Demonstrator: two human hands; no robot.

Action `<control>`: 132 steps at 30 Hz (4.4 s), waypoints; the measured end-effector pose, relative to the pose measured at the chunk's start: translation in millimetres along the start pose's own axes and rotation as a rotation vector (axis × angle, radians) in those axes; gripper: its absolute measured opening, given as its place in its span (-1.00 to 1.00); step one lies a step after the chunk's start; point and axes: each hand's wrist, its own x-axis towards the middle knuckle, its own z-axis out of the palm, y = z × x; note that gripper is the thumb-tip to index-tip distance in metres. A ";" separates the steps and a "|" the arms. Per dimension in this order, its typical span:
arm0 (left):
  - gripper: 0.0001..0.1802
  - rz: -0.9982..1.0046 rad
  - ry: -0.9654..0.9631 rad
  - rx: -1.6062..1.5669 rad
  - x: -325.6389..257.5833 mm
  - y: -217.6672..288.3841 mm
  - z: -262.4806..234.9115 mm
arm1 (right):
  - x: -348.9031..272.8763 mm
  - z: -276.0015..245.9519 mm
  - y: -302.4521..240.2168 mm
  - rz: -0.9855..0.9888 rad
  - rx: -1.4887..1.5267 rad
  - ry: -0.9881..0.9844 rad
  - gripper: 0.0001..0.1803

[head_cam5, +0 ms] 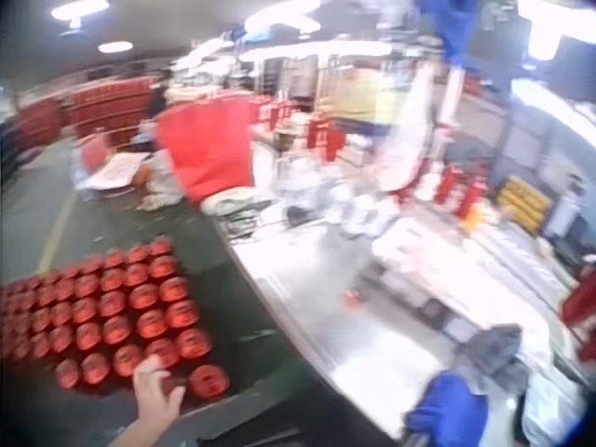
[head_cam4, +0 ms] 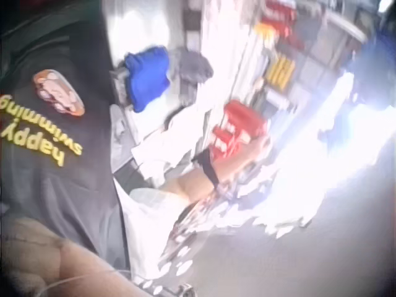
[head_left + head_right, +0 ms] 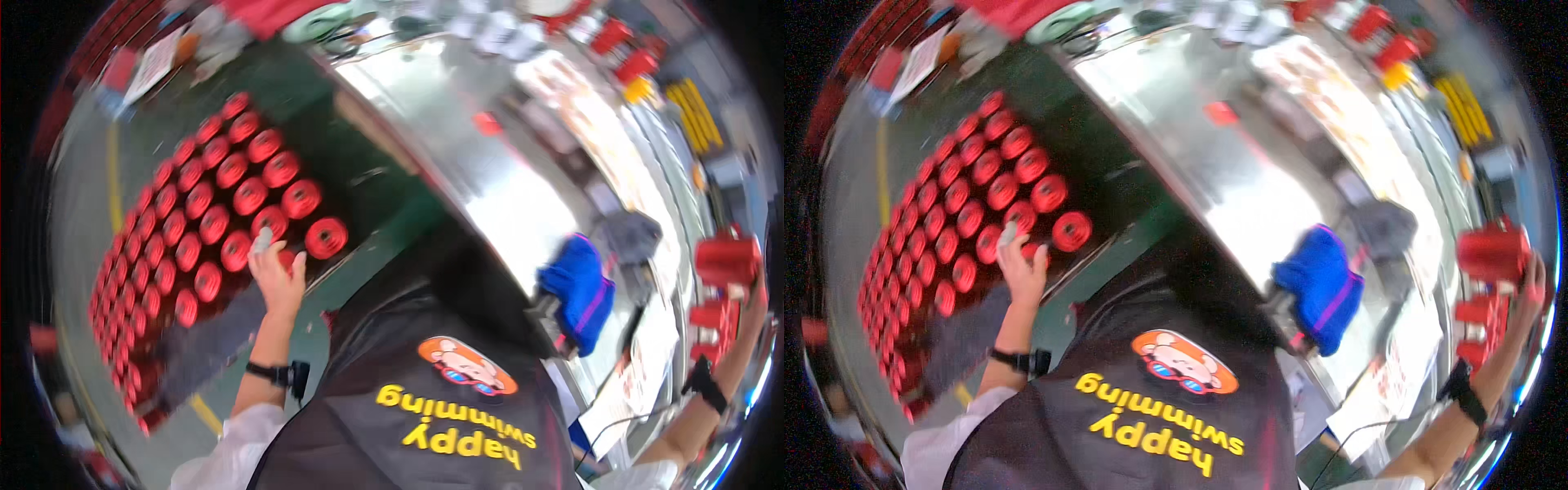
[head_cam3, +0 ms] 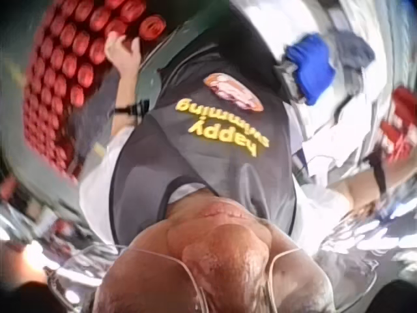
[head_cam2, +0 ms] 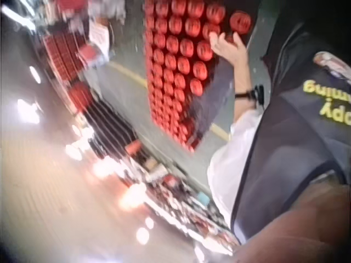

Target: The person is applying labels and decorative gold seals to red metal containers on a production line, using a sponge to smooth the surfaces.

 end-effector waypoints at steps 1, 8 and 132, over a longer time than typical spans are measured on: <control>-0.56 -0.004 -0.049 -0.153 24.0 32.1 -3.9 | 15.8 -20.8 -30.8 0.137 0.196 -0.020 -0.46; -0.29 0.788 -0.435 -1.112 157.8 286.9 23.1 | 47.0 -171.9 -203.6 0.874 1.565 0.126 -0.66; 0.16 0.470 -1.246 -1.250 88.7 372.2 76.6 | -147.5 105.3 -210.1 0.692 0.692 -1.102 -0.38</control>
